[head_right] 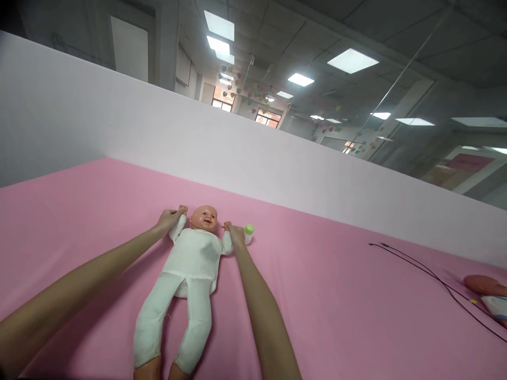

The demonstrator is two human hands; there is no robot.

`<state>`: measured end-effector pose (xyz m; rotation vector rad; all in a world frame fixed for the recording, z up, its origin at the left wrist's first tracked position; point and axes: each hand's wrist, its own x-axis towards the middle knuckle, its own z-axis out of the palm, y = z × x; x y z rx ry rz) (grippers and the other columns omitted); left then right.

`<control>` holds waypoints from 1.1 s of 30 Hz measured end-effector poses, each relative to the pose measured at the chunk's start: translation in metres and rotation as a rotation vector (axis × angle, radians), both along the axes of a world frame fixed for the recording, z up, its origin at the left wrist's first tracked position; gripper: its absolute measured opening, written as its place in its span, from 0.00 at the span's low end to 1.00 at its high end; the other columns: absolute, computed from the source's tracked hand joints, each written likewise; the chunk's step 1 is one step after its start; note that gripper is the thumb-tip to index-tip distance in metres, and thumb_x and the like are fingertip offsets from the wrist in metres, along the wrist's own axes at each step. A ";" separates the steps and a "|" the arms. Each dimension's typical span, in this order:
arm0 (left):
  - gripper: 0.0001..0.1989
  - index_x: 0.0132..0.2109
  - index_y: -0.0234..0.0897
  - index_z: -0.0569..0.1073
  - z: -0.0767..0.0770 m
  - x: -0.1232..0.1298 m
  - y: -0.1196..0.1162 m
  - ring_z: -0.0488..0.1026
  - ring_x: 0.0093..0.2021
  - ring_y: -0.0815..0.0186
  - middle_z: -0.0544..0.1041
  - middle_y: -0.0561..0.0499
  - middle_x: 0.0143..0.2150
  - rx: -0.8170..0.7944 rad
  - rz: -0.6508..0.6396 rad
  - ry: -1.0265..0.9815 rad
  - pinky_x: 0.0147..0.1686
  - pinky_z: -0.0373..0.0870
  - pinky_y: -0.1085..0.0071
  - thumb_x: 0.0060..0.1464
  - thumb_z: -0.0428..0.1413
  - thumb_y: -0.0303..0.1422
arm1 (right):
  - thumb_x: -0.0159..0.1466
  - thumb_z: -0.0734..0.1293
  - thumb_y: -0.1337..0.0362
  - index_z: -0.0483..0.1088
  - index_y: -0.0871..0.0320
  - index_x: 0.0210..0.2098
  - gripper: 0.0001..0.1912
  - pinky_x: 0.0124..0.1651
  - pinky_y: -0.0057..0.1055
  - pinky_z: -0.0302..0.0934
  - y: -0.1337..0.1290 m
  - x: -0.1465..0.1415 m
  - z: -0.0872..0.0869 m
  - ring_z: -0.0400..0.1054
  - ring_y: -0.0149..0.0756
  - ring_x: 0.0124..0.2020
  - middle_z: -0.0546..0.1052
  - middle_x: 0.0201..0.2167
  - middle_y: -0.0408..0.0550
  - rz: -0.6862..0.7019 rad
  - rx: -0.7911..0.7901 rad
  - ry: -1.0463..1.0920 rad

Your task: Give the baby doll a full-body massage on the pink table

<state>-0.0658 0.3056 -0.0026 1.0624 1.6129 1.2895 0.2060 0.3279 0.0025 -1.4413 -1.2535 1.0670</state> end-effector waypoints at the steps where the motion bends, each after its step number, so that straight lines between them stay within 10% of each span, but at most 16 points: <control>1: 0.21 0.23 0.37 0.72 -0.003 0.002 0.007 0.75 0.29 0.57 0.75 0.47 0.22 -0.041 0.016 0.017 0.27 0.63 0.68 0.54 0.61 0.48 | 0.56 0.70 0.55 0.77 0.58 0.24 0.13 0.42 0.35 0.69 0.006 -0.002 -0.005 0.78 0.46 0.40 0.84 0.33 0.56 -0.007 -0.017 -0.004; 9: 0.24 0.26 0.36 0.73 0.002 -0.021 -0.002 0.72 0.27 0.62 0.75 0.49 0.24 0.014 -0.203 -0.052 0.27 0.65 0.70 0.48 0.64 0.53 | 0.57 0.71 0.49 0.79 0.59 0.30 0.18 0.45 0.34 0.68 -0.009 0.013 -0.001 0.77 0.47 0.45 0.84 0.40 0.57 0.102 0.047 -0.009; 18: 0.11 0.43 0.42 0.84 -0.011 -0.075 -0.103 0.76 0.51 0.54 0.82 0.44 0.49 0.341 -1.077 0.212 0.54 0.71 0.62 0.52 0.65 0.32 | 0.55 0.78 0.58 0.82 0.54 0.42 0.16 0.50 0.40 0.67 -0.104 0.067 0.019 0.74 0.45 0.46 0.81 0.43 0.50 0.820 0.083 -0.238; 24: 0.11 0.46 0.44 0.85 -0.028 -0.068 -0.111 0.76 0.53 0.54 0.82 0.44 0.51 0.350 -0.948 0.218 0.54 0.71 0.61 0.55 0.66 0.36 | 0.56 0.78 0.60 0.82 0.54 0.43 0.15 0.51 0.40 0.67 -0.114 0.066 0.011 0.73 0.45 0.47 0.81 0.44 0.51 0.818 0.105 -0.244; 33: 0.26 0.40 0.33 0.79 0.000 -0.025 -0.034 0.78 0.40 0.56 0.82 0.41 0.41 0.115 -0.169 -0.215 0.38 0.72 0.66 0.52 0.62 0.55 | 0.56 0.73 0.46 0.77 0.58 0.39 0.22 0.47 0.37 0.70 -0.021 0.010 0.011 0.77 0.47 0.48 0.84 0.44 0.56 0.095 0.079 0.037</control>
